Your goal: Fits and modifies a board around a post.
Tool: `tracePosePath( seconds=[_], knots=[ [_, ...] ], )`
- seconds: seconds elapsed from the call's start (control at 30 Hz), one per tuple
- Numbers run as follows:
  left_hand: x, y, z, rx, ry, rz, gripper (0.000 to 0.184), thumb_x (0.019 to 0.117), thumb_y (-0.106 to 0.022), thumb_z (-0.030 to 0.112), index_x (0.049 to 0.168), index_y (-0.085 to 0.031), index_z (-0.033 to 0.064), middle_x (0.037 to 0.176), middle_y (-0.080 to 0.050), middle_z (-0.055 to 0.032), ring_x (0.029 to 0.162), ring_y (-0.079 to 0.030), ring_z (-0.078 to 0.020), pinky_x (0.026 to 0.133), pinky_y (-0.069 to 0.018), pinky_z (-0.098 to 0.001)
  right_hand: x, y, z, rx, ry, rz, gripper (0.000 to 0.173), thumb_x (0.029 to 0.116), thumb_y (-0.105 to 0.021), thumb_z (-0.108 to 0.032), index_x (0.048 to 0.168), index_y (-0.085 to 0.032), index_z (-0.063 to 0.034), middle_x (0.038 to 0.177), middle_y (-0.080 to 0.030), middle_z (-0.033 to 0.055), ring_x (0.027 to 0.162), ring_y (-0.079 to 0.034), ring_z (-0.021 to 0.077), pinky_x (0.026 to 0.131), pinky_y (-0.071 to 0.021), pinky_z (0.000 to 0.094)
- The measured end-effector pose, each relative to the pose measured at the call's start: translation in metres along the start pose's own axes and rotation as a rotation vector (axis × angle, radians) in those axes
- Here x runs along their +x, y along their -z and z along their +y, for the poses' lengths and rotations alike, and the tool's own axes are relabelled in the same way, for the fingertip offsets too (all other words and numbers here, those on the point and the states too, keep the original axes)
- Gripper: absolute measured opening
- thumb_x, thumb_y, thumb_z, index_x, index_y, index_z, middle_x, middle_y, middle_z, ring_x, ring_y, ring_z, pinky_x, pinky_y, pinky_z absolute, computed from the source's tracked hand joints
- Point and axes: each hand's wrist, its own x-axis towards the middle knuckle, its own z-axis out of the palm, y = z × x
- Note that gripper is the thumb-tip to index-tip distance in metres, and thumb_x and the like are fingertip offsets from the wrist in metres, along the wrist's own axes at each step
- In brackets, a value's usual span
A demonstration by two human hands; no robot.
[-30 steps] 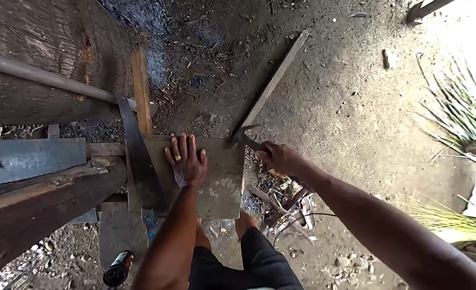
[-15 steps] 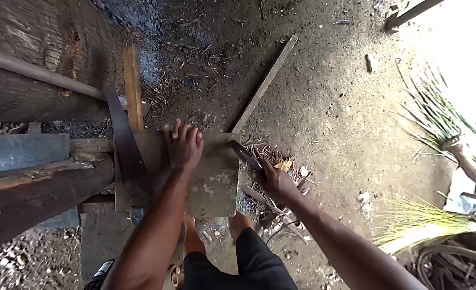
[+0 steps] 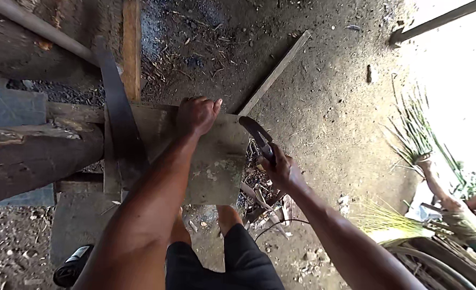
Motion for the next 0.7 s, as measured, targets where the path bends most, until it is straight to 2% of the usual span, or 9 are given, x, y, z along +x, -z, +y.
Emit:
tracePosePath(
  seconds=[0.13, 0.27, 0.33, 0.4, 0.47, 0.5, 0.53, 0.63, 0.7],
  knots=[
    [0.000, 0.003, 0.002, 0.010, 0.054, -0.068, 0.066, 0.1093, -0.027, 0.051, 0.080, -0.066, 0.0064, 0.090, -0.072, -0.0128, 0.095, -0.071, -0.0312, 0.086, -0.0531, -0.0536, 0.019, 0.006, -0.009, -0.190, 0.004, -0.060, 0.057, 0.1033, -0.048, -0.056, 0.144, -0.054, -0.0158, 0.094, -0.073, 0.0148, 0.078, -0.072, 0.0358, 0.068, -0.0573, 0.0579],
    [0.000, 0.001, 0.001, 0.008, 0.003, -0.003, 0.065, 0.1101, -0.029, 0.047, 0.075, -0.064, 0.0050, 0.084, -0.071, -0.0135, 0.089, -0.071, -0.0321, 0.084, -0.0529, -0.0528, 0.007, 0.027, -0.025, -0.158, 0.292, 0.221, 0.053, 0.1011, -0.057, -0.049, 0.134, -0.062, -0.0072, 0.088, -0.073, 0.0132, 0.065, -0.070, 0.0276, 0.055, -0.0568, 0.0478],
    [-0.001, -0.001, -0.001, 0.008, 0.000, 0.016, 0.065, 0.1101, -0.029, 0.046, 0.074, -0.064, 0.0051, 0.083, -0.070, -0.0132, 0.088, -0.071, -0.0317, 0.084, -0.0529, -0.0522, 0.002, 0.032, -0.026, -0.128, 0.415, 0.282, 0.050, 0.1000, -0.058, -0.043, 0.130, -0.063, -0.0030, 0.094, -0.075, 0.0145, 0.071, -0.073, 0.0262, 0.059, -0.0593, 0.0449],
    [0.001, 0.000, -0.001, 0.008, 0.006, 0.009, 0.064, 0.1103, -0.029, 0.044, 0.074, -0.064, 0.0047, 0.084, -0.070, -0.0136, 0.089, -0.071, -0.0313, 0.085, -0.0528, -0.0515, 0.010, 0.030, -0.017, -0.167, 0.305, 0.161, 0.048, 0.1003, -0.057, -0.043, 0.129, -0.064, -0.0055, 0.091, -0.075, 0.0148, 0.073, -0.074, 0.0298, 0.062, -0.0598, 0.0493],
    [-0.002, 0.000, 0.003, 0.001, 0.016, -0.033, 0.063, 0.1105, -0.028, 0.043, 0.077, -0.064, 0.0043, 0.087, -0.071, -0.0142, 0.093, -0.071, -0.0317, 0.088, -0.0518, -0.0523, 0.028, 0.033, -0.012, -0.201, -0.055, -0.148, 0.052, 0.1039, -0.050, -0.053, 0.142, -0.055, -0.0171, 0.094, -0.073, 0.0166, 0.084, -0.072, 0.0381, 0.073, -0.0559, 0.0612],
    [-0.001, 0.003, 0.004, -0.001, 0.019, -0.051, 0.064, 0.1105, -0.027, 0.043, 0.079, -0.066, 0.0045, 0.090, -0.071, -0.0144, 0.095, -0.071, -0.0321, 0.090, -0.0516, -0.0529, 0.037, 0.037, -0.011, -0.173, -0.146, -0.177, 0.054, 0.1038, -0.049, -0.055, 0.145, -0.052, -0.0207, 0.094, -0.072, 0.0163, 0.085, -0.071, 0.0385, 0.076, -0.0552, 0.0627],
    [0.002, 0.007, 0.003, -0.003, 0.021, -0.058, 0.064, 0.1108, -0.026, 0.044, 0.082, -0.068, 0.0042, 0.092, -0.072, -0.0147, 0.097, -0.071, -0.0325, 0.092, -0.0517, -0.0534, 0.042, 0.041, -0.014, -0.138, -0.154, -0.119, 0.054, 0.1033, -0.050, -0.056, 0.143, -0.054, -0.0203, 0.089, -0.071, 0.0148, 0.081, -0.071, 0.0360, 0.073, -0.0556, 0.0608],
    [-0.002, 0.001, 0.000, -0.012, 0.001, -0.021, 0.063, 0.1106, -0.027, 0.042, 0.079, -0.065, 0.0033, 0.089, -0.072, -0.0152, 0.093, -0.071, -0.0333, 0.088, -0.0530, -0.0526, 0.018, 0.045, -0.028, -0.061, 0.053, 0.186, 0.054, 0.1020, -0.055, -0.050, 0.127, -0.060, -0.0025, 0.070, -0.065, 0.0098, 0.059, -0.065, 0.0249, 0.056, -0.0547, 0.0479],
    [-0.001, -0.004, -0.001, -0.009, -0.023, 0.055, 0.062, 0.1103, -0.030, 0.042, 0.074, -0.063, 0.0039, 0.083, -0.071, -0.0143, 0.087, -0.071, -0.0324, 0.084, -0.0541, -0.0519, 0.003, 0.046, -0.036, -0.038, 0.201, 0.341, 0.053, 0.1007, -0.058, -0.045, 0.125, -0.063, 0.0016, 0.071, -0.068, 0.0086, 0.057, -0.065, 0.0191, 0.053, -0.0563, 0.0411]
  ],
)
